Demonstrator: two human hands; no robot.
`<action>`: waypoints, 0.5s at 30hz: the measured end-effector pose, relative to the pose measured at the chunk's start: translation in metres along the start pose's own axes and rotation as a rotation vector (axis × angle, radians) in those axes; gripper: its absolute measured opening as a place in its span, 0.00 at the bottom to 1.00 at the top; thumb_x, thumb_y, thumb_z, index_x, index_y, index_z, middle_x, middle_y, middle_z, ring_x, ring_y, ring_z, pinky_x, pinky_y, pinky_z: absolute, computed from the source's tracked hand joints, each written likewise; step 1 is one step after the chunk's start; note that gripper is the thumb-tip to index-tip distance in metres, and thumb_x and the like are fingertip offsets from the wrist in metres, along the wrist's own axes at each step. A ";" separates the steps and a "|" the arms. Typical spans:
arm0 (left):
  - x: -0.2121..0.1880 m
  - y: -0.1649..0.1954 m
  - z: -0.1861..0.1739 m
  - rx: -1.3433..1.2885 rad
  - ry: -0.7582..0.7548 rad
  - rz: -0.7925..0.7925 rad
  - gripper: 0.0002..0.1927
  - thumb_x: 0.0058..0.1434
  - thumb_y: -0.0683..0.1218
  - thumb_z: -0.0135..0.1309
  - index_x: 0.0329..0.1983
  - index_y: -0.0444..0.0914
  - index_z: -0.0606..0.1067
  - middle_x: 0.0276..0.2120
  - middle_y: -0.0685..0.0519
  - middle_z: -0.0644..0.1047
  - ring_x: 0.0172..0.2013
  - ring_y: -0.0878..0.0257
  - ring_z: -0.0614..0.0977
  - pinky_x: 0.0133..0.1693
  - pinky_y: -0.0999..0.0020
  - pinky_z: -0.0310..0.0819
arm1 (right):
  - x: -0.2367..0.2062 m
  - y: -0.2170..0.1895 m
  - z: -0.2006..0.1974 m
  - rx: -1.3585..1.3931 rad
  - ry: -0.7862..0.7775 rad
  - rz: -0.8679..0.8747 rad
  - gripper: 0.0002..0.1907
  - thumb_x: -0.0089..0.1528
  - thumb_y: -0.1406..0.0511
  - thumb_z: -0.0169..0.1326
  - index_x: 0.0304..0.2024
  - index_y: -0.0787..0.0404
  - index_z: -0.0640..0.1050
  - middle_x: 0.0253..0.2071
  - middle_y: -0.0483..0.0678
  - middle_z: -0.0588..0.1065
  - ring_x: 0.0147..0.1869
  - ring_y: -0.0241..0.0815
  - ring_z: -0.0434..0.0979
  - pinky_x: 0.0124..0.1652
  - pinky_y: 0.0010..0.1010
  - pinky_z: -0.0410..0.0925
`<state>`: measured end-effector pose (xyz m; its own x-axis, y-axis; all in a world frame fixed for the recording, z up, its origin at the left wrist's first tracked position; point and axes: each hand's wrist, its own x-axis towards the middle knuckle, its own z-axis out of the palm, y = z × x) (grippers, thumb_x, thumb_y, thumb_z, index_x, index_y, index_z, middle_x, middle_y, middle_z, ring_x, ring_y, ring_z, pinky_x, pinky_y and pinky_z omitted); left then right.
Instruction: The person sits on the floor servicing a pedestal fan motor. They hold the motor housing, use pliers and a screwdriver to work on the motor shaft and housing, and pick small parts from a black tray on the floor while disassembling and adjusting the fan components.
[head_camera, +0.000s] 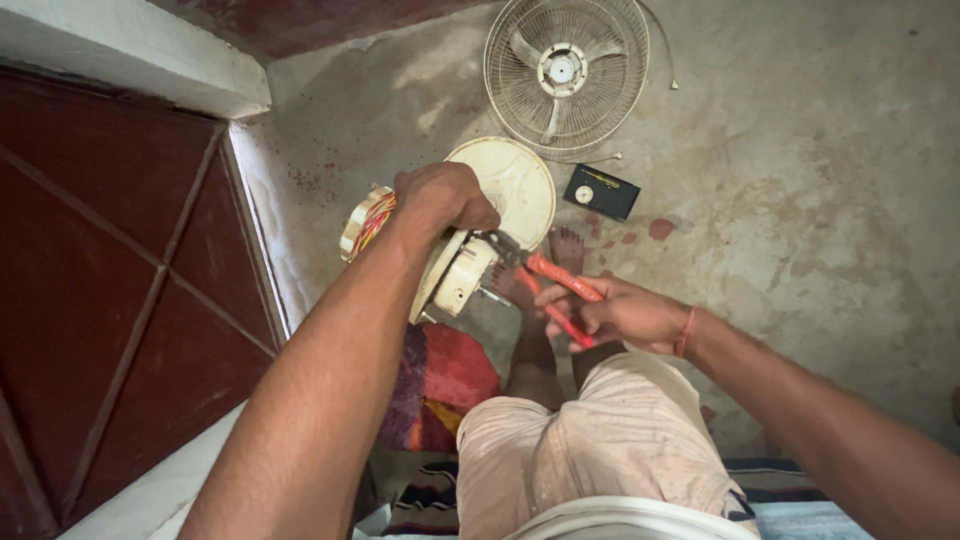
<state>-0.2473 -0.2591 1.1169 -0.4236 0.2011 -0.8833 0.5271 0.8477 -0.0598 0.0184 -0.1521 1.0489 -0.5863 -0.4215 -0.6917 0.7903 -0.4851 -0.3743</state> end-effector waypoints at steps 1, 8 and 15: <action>0.001 0.000 0.000 0.003 -0.012 -0.003 0.27 0.51 0.56 0.60 0.54 0.43 0.81 0.55 0.51 0.81 0.57 0.54 0.79 0.61 0.50 0.64 | 0.000 0.002 0.004 -0.150 0.086 -0.063 0.36 0.55 0.78 0.43 0.66 0.51 0.69 0.62 0.52 0.71 0.62 0.44 0.73 0.58 0.38 0.70; 0.002 0.001 0.001 0.016 -0.023 -0.011 0.26 0.52 0.55 0.59 0.54 0.43 0.81 0.55 0.50 0.80 0.58 0.54 0.79 0.61 0.51 0.63 | -0.020 -0.009 0.019 -1.144 0.421 -0.755 0.37 0.52 0.75 0.51 0.65 0.53 0.71 0.68 0.55 0.66 0.69 0.58 0.64 0.65 0.45 0.58; 0.002 0.001 0.000 -0.001 -0.014 -0.022 0.26 0.52 0.55 0.59 0.53 0.43 0.82 0.55 0.51 0.81 0.58 0.55 0.79 0.62 0.52 0.63 | -0.024 -0.025 0.039 -1.375 0.586 -0.643 0.29 0.56 0.69 0.57 0.61 0.45 0.76 0.67 0.51 0.66 0.63 0.57 0.65 0.56 0.48 0.60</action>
<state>-0.2474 -0.2579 1.1149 -0.4249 0.1755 -0.8881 0.5167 0.8525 -0.0787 0.0063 -0.1598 1.0987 -0.9739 0.0583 -0.2195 0.1980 0.6913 -0.6949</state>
